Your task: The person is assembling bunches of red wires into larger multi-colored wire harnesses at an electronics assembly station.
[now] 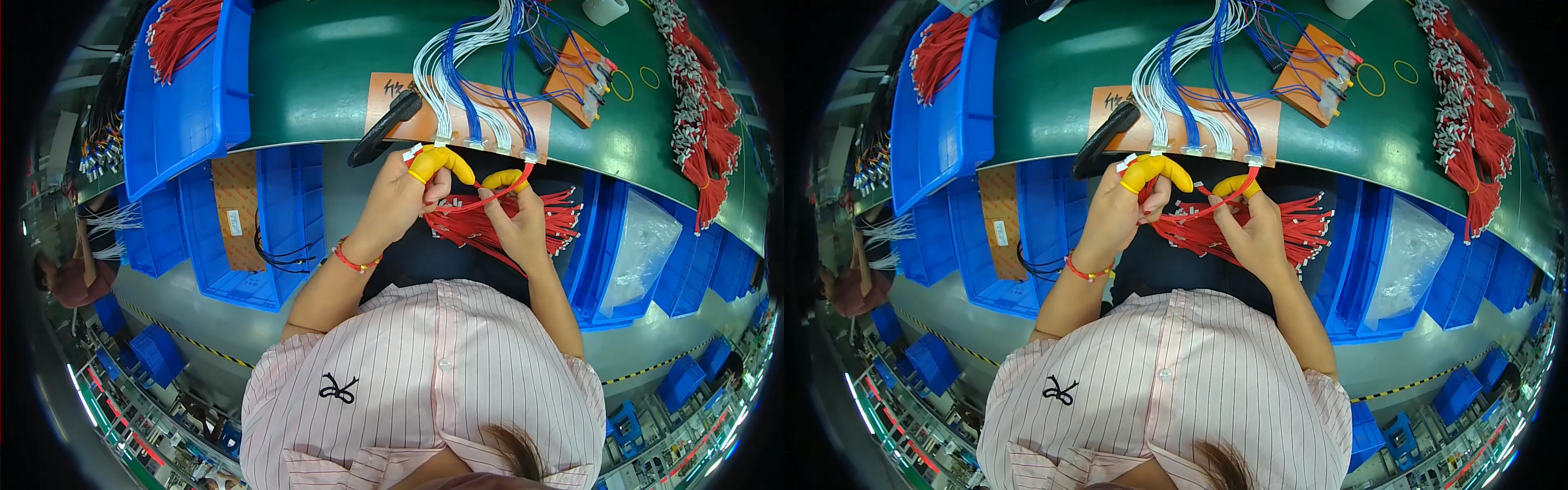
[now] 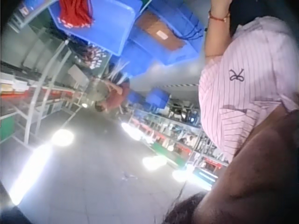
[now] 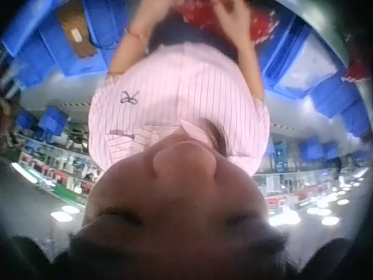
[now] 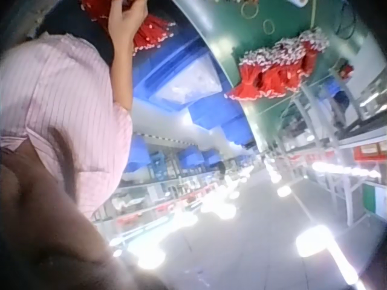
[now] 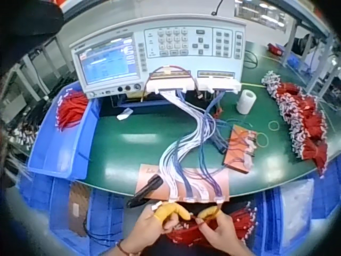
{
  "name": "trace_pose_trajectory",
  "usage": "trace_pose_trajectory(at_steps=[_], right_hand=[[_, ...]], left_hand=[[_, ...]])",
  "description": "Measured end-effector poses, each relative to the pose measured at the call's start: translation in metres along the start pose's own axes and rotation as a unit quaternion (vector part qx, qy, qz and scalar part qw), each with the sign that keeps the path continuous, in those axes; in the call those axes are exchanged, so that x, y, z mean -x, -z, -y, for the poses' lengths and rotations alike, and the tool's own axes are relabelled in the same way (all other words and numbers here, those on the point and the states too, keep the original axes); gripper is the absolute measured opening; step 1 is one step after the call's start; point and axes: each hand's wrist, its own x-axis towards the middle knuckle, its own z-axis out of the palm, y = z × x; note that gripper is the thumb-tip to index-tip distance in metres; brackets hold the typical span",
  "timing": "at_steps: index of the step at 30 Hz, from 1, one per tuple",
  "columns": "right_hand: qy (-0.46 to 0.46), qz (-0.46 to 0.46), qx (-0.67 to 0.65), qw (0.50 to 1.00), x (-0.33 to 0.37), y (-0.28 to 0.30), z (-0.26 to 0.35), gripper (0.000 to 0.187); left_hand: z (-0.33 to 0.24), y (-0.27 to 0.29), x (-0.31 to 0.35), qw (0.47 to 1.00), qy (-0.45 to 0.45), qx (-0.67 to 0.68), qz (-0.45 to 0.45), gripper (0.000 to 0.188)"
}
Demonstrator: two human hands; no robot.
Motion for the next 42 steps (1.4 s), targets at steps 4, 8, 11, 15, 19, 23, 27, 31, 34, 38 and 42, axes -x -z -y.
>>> trace_pose_trajectory(at_steps=[4, 8, 11, 15, 19, 23, 27, 31, 34, 38, 42], right_hand=[[-0.007, 0.003, 0.008, 1.000, 0.000, 0.000, 0.000, 0.014], [0.022, -0.007, 0.029, 0.999, -0.002, 0.000, -0.003, 0.015], [0.034, -0.013, 0.035, 0.999, -0.001, 0.000, -0.004, 0.016], [0.034, -0.010, 0.042, 0.998, -0.001, 0.000, -0.005, 0.016], [0.019, -0.015, 0.002, 1.000, 0.001, -0.001, -0.008, 0.018], [-0.028, -0.015, -0.055, 0.998, 0.005, 0.004, -0.001, 0.021], [-0.030, -0.008, -0.068, 0.997, 0.006, 0.010, 0.002, 0.023], [-0.047, -0.007, -0.076, 0.996, 0.003, 0.009, 0.011, 0.023], [-0.047, -0.012, -0.097, 0.994, 0.001, 0.006, 0.008, 0.024], [-0.037, -0.037, -0.115, 0.992, 0.002, 0.005, 0.006, 0.023], [-0.012, -0.050, -0.124, 0.991, 0.002, 0.005, 0.013, 0.021]], left_hand=[[0.002, 0.001, 0.000, 1.000, 0.013, 0.015, 0.002, 0.037], [0.005, 0.002, -0.001, 0.997, 0.010, 0.072, 0.016, 0.035], [0.006, 0.003, -0.002, 0.997, 0.007, 0.071, 0.018, 0.035], [0.006, 0.001, -0.003, 0.998, -0.005, 0.057, 0.009, 0.035], [0.009, -0.003, -0.003, 0.995, -0.026, 0.101, 0.010, 0.036], [0.004, -0.007, 0.002, 0.981, 0.007, 0.195, 0.008, 0.039], [0.006, -0.009, 0.003, 0.981, 0.008, 0.195, 0.007, 0.038], [0.001, -0.011, 0.004, 0.982, 0.003, 0.186, 0.000, 0.035], [0.002, -0.010, 0.005, 0.983, 0.001, 0.185, 0.007, 0.034], [0.009, -0.013, 0.015, 0.970, 0.057, 0.234, 0.036, 0.037], [0.016, -0.021, 0.040, 0.917, 0.215, 0.324, 0.091, 0.039]])
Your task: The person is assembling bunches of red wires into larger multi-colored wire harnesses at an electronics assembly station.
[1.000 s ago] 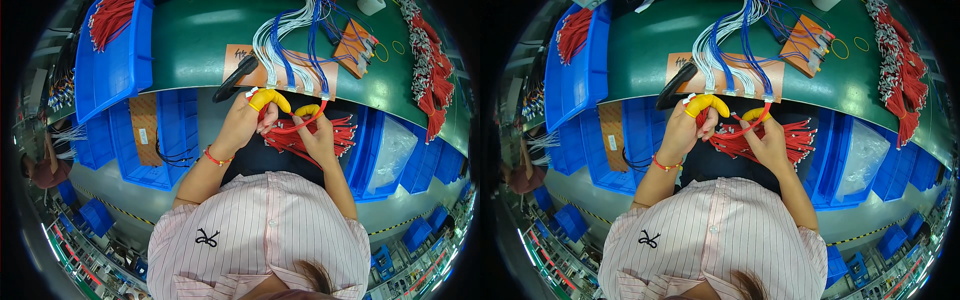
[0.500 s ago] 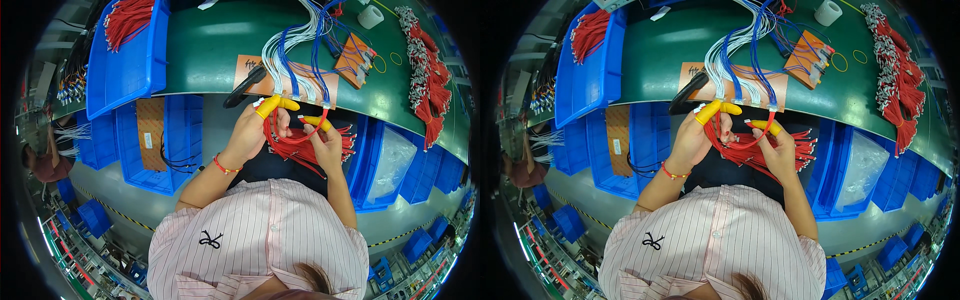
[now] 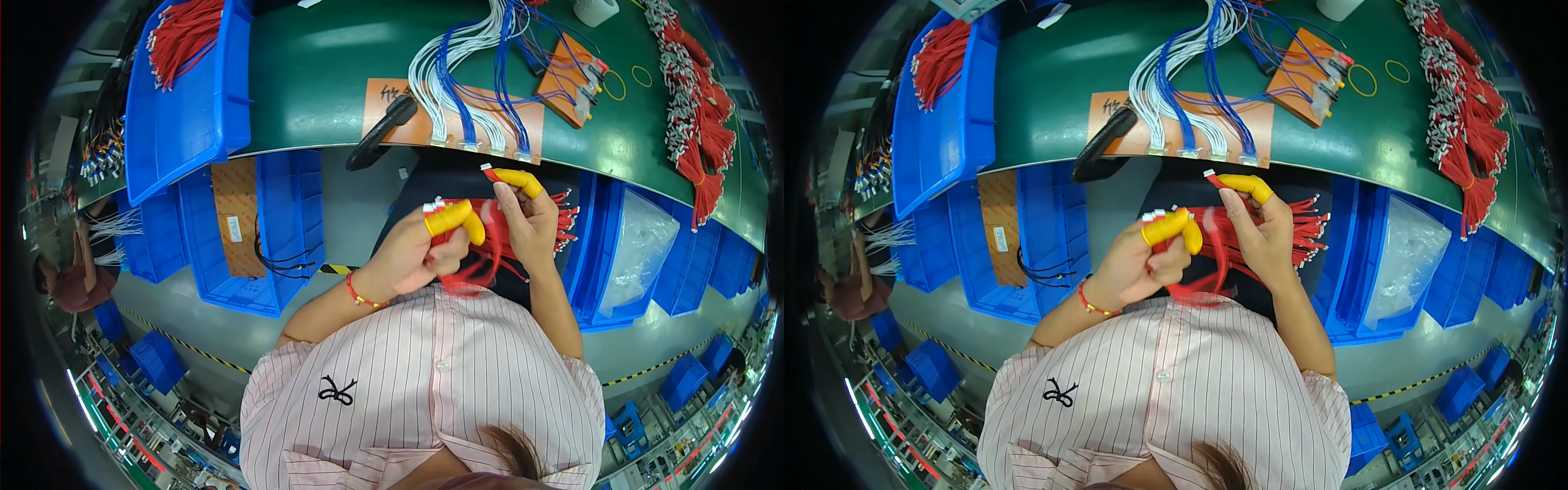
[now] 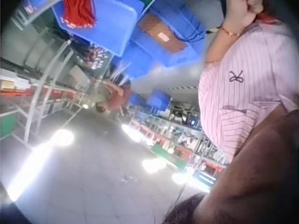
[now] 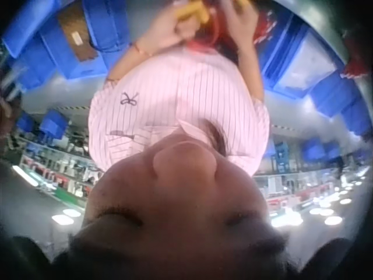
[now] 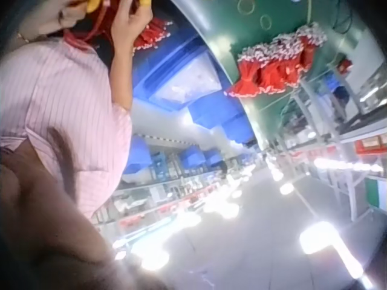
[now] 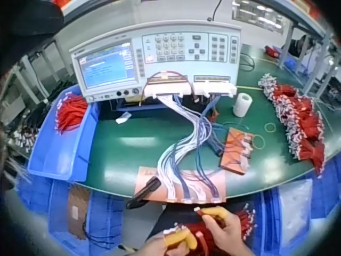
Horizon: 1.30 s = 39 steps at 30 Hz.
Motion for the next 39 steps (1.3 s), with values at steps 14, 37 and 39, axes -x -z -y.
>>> trace_pose_trajectory(at_steps=[14, 37, 39], right_hand=[[-0.033, 0.167, 0.088, 0.981, 0.000, 0.012, 0.025, 0.023], [-0.055, -0.037, -0.093, 0.993, -0.008, 0.012, 0.022, 0.022], [-0.057, -0.042, -0.082, 0.994, -0.009, 0.013, 0.023, 0.023]], left_hand=[[-0.016, -0.001, -0.018, 0.935, -0.290, -0.189, -0.072, 0.027], [-0.017, 0.002, -0.033, 0.929, -0.321, -0.141, -0.119, 0.027], [-0.025, 0.012, -0.028, 0.945, -0.288, -0.140, -0.065, 0.028]])
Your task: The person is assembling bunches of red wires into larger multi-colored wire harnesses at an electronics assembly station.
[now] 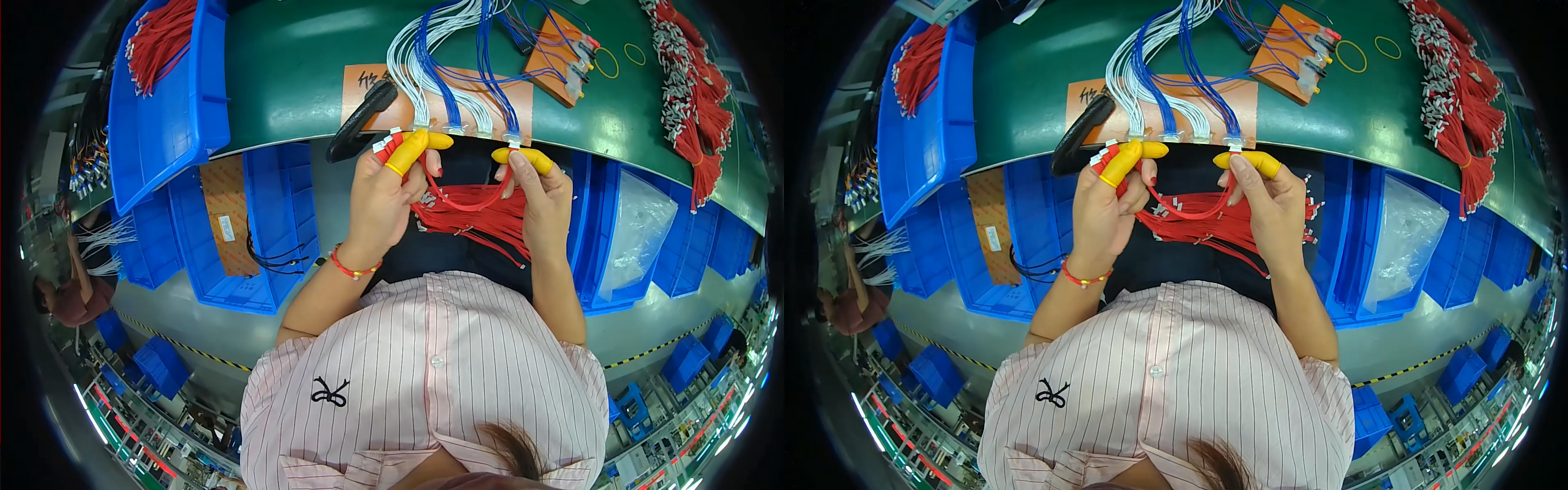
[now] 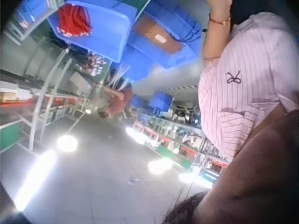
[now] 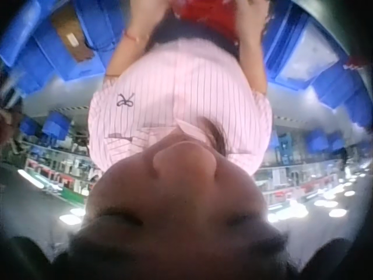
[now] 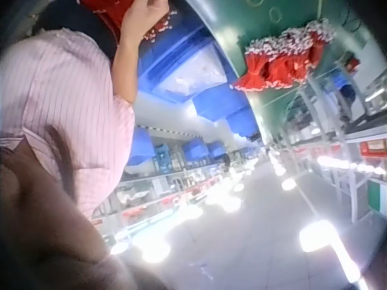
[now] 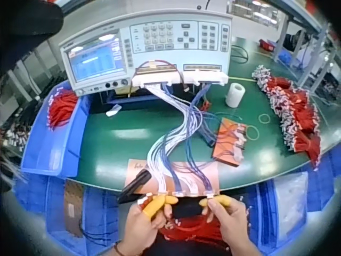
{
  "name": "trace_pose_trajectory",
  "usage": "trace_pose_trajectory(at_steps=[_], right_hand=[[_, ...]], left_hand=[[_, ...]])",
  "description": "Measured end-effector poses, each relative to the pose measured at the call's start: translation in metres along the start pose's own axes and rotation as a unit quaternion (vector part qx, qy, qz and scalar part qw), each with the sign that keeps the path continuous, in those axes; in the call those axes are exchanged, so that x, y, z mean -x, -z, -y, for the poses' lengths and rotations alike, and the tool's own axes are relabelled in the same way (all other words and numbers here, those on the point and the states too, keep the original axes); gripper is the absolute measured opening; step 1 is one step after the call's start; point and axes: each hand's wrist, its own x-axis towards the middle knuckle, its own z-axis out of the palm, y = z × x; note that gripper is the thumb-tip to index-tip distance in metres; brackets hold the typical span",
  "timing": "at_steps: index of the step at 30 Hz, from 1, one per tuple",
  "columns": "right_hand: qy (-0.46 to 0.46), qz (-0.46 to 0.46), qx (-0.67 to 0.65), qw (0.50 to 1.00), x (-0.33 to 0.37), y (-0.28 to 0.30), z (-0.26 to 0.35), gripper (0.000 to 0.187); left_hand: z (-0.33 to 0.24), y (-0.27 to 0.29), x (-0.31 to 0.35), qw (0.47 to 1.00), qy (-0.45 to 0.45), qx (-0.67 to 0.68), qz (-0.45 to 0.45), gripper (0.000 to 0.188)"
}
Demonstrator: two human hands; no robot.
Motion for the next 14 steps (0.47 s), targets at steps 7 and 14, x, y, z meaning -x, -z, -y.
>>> trace_pose_trajectory(at_steps=[7, 14], right_hand=[[-0.044, 0.002, -0.067, 0.997, -0.004, -0.002, 0.004, 0.021], [-0.091, 0.002, -0.257, 0.962, -0.005, -0.006, -0.007, 0.022]], left_hand=[[-0.018, -0.004, 0.006, 0.998, 0.060, -0.003, 0.004, 0.036], [-0.013, 0.005, 0.014, 0.997, 0.068, -0.022, -0.015, 0.041]])
